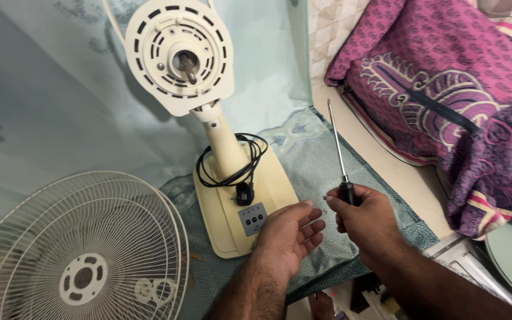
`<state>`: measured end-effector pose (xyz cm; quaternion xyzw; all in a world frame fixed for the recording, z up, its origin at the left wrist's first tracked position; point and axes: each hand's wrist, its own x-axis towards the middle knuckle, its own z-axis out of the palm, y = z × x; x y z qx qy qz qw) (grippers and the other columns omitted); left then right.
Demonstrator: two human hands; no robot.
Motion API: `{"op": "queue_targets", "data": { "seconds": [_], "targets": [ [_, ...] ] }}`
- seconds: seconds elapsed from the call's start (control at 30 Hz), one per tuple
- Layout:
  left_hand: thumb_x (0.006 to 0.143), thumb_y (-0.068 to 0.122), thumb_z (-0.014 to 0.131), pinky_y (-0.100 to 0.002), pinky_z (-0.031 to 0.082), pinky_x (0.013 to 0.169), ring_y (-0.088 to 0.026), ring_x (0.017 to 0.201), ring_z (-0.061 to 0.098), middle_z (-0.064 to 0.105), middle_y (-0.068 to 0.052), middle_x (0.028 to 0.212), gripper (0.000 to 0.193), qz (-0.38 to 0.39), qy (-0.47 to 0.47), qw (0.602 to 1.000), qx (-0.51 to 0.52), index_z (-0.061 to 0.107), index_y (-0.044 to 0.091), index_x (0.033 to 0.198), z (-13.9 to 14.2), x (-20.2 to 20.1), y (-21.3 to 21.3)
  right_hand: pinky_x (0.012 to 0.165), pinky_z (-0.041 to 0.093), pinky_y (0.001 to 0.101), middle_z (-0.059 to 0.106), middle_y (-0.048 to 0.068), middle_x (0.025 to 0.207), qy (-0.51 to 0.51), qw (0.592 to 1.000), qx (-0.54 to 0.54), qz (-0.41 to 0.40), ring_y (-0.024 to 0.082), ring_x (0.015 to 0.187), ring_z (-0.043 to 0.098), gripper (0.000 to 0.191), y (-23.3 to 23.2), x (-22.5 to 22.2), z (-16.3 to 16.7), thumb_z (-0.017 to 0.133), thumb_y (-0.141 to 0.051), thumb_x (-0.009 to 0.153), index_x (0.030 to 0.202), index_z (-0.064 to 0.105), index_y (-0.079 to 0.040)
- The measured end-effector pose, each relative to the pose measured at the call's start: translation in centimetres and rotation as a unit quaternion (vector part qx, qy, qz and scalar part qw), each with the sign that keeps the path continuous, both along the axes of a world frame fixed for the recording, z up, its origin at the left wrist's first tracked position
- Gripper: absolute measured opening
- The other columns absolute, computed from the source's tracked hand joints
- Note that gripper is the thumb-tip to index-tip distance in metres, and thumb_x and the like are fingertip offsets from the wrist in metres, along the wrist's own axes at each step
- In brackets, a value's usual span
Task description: The person services a pedestal fan on a bed. They handle the detached front guard and blade, then use a screwdriver to loosen and remove the central nut from the fan motor housing, working on the blade shaft for most of the episode.
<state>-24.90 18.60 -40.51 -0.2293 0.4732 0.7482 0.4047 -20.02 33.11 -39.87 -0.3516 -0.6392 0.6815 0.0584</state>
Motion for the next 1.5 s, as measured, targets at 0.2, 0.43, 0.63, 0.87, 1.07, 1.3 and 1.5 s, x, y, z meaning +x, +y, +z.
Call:
{"op": "queue_targets", "data": {
  "seconds": [0.2,0.43,0.63,0.87,1.07,1.3,1.5],
  "targets": [
    [0.092,0.023,0.067,-0.036,0.055,0.076,-0.021,0.090,0.068,0.073,-0.007,0.104,0.029,0.074,-0.025,0.997,-0.017,0.065,0.007,0.116,-1.7,-1.9,-2.0,0.049,0.045,0.0320,0.061,0.008,0.068,-0.032,0.999,0.038,-0.004,0.016,0.054,0.054,0.012,2.0,-1.8,-4.4,0.075,-0.005,0.087,0.095,0.072,0.003],
    [0.093,0.024,0.067,-0.035,0.056,0.075,-0.021,0.088,0.069,0.073,-0.008,0.102,0.028,0.144,-0.045,0.988,-0.018,0.064,0.007,0.115,-2.1,-2.8,-4.5,0.054,0.050,0.0327,0.067,0.010,0.073,-0.121,0.986,0.117,0.004,0.019,0.061,0.062,0.010,4.4,-2.5,-8.6,0.075,-0.006,0.088,0.096,0.075,0.000],
    [0.094,0.023,0.065,-0.034,0.056,0.073,-0.021,0.087,0.069,0.073,-0.008,0.101,0.027,0.165,-0.071,0.983,-0.041,0.065,0.006,0.114,-1.0,-2.4,-5.4,0.060,0.052,0.0341,0.071,0.009,0.075,-0.140,0.969,0.190,0.070,0.018,0.064,0.066,0.013,5.0,-3.5,-9.6,0.077,-0.009,0.087,0.097,0.078,-0.002],
    [0.094,0.023,0.066,-0.035,0.056,0.072,-0.021,0.086,0.069,0.073,-0.008,0.099,0.025,0.179,-0.071,0.981,-0.025,0.065,0.004,0.111,0.0,-3.3,-6.8,0.068,0.056,0.0328,0.077,0.006,0.080,-0.186,0.950,0.233,0.095,0.017,0.068,0.071,0.015,4.4,-4.0,-8.8,0.078,-0.014,0.087,0.101,0.080,-0.007],
    [0.093,0.024,0.066,-0.036,0.055,0.073,-0.021,0.084,0.069,0.073,-0.008,0.098,0.023,0.177,-0.062,0.982,-0.007,0.067,0.005,0.106,0.8,-3.9,-8.2,0.066,0.053,0.0337,0.074,0.010,0.080,-0.198,0.946,0.250,0.052,0.020,0.069,0.068,0.018,3.5,-3.5,-7.3,0.079,-0.012,0.088,0.105,0.079,-0.006],
    [0.093,0.024,0.064,-0.038,0.056,0.076,-0.023,0.086,0.068,0.073,-0.009,0.099,0.025,0.143,-0.007,0.989,0.023,0.066,0.005,0.109,2.8,-4.5,-9.3,0.056,0.049,0.0331,0.065,0.009,0.077,-0.077,0.996,0.030,-0.016,0.017,0.063,0.058,0.015,-0.2,-3.5,-2.9,0.074,-0.005,0.087,0.101,0.074,0.001],
    [0.093,0.024,0.065,-0.040,0.056,0.077,-0.024,0.088,0.068,0.072,-0.009,0.101,0.028,0.141,0.073,0.987,0.006,0.064,0.005,0.113,8.0,-5.2,-11.1,0.055,0.048,0.0328,0.064,0.009,0.077,-0.024,0.995,-0.092,0.004,0.017,0.060,0.055,0.016,-6.0,-4.0,5.7,0.069,-0.011,0.092,0.098,0.068,0.004]
  ]
}}
